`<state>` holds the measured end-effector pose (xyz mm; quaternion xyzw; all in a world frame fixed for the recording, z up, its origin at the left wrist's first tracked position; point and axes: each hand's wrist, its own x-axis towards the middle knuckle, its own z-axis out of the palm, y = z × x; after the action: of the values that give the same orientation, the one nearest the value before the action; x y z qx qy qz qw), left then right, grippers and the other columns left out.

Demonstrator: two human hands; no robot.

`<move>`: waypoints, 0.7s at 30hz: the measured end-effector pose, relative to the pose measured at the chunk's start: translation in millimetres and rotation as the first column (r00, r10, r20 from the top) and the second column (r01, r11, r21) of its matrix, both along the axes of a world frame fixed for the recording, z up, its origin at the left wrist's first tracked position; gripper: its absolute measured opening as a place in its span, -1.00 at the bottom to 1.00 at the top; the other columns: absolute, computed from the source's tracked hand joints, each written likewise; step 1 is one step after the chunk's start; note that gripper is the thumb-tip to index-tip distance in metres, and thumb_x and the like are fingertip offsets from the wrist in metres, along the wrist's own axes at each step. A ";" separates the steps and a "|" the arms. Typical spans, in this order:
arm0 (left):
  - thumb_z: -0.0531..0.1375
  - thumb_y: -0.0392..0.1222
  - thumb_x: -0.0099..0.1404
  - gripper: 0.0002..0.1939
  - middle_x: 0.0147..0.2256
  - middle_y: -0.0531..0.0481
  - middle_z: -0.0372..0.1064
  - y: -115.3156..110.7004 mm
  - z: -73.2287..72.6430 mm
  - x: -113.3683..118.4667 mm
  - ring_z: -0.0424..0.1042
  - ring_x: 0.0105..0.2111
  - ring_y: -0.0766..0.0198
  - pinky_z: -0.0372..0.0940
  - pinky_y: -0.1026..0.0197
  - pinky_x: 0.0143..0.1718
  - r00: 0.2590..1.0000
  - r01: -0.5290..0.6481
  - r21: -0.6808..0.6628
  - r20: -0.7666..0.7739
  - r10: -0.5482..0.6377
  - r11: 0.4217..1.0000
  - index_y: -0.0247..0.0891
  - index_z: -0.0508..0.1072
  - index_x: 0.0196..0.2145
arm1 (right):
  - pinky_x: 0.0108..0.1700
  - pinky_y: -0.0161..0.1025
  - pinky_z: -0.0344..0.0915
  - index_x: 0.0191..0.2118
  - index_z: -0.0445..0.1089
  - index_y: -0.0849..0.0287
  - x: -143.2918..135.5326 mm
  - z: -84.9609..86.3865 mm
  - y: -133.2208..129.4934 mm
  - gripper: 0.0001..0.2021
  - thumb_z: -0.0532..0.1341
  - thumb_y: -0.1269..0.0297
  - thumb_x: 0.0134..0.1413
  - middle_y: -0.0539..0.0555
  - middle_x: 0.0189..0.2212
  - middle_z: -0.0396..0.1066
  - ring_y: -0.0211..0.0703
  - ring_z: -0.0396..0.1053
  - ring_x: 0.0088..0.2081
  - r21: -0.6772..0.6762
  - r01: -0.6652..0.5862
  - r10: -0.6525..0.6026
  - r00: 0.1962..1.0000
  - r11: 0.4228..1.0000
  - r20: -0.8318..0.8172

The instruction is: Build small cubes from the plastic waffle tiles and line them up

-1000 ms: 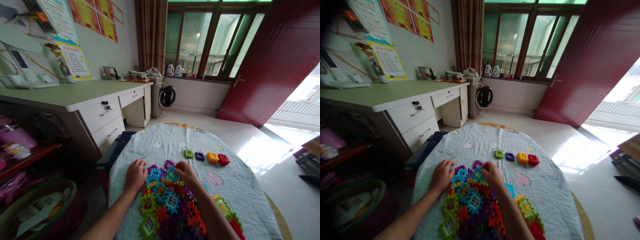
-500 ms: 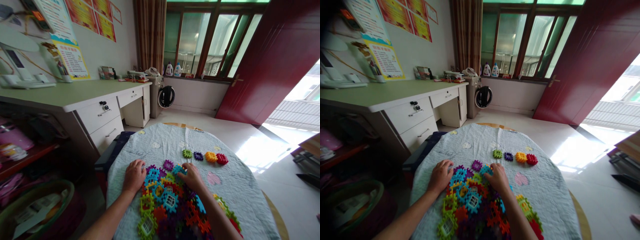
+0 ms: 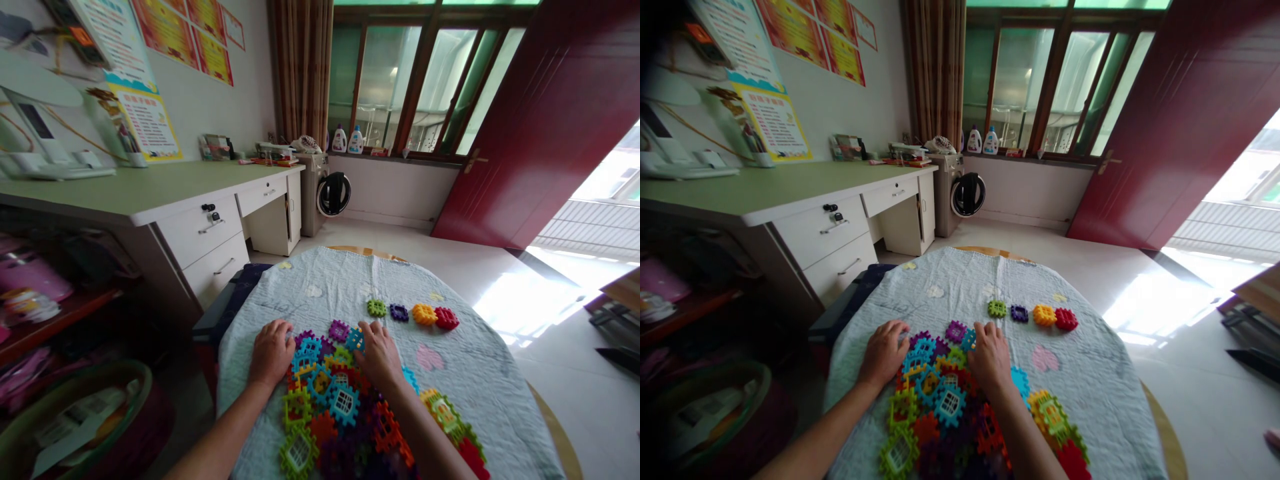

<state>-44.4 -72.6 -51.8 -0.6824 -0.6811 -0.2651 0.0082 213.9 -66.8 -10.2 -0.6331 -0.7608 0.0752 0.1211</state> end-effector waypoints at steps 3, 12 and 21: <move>0.09 -0.28 0.21 -0.82 -0.15 -0.13 0.43 0.4 -0.5 0.0 0.38 -0.08 0.08 0.26 0.05 0.02 1.000 0.004 0.006 -0.003 -0.004 1.000 -0.24 0.44 -0.24 | -0.04 -0.18 0.16 0.09 0.30 0.06 -2.4 1.1 -0.8 -0.54 0.19 0.38 0.01 0.13 -0.07 0.34 -0.02 0.26 -0.05 -0.018 0.004 -0.004 1.000 1.000 0.010; 0.09 -0.28 0.20 -0.81 -0.14 -0.14 0.43 0.2 -1.3 0.2 0.39 -0.08 0.07 0.27 0.04 0.00 1.000 0.004 0.016 -0.013 -0.004 1.000 -0.24 0.45 -0.24 | -0.03 -0.16 0.15 -0.05 0.38 0.07 -5.4 6.2 -5.4 -0.62 0.30 0.12 -0.02 0.15 -0.05 0.33 0.03 0.27 -0.02 -0.034 0.002 0.000 0.998 0.999 0.056; 0.09 -0.29 0.21 -0.81 -0.13 -0.14 0.43 0.5 -2.3 -0.1 0.37 -0.07 0.07 0.25 0.04 0.03 1.000 0.000 0.009 0.001 0.000 1.000 -0.25 0.44 -0.23 | -0.02 -0.20 0.16 -0.09 0.41 0.13 -5.9 5.5 -2.4 -0.67 0.25 0.19 -0.02 0.16 -0.10 0.36 0.02 0.29 -0.03 -0.053 0.004 -0.003 0.999 0.999 0.036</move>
<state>-44.5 -72.1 -54.1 -0.6823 -0.6798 -0.2687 0.0108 208.0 -69.2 -4.7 -0.6387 -0.7595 0.0837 0.0907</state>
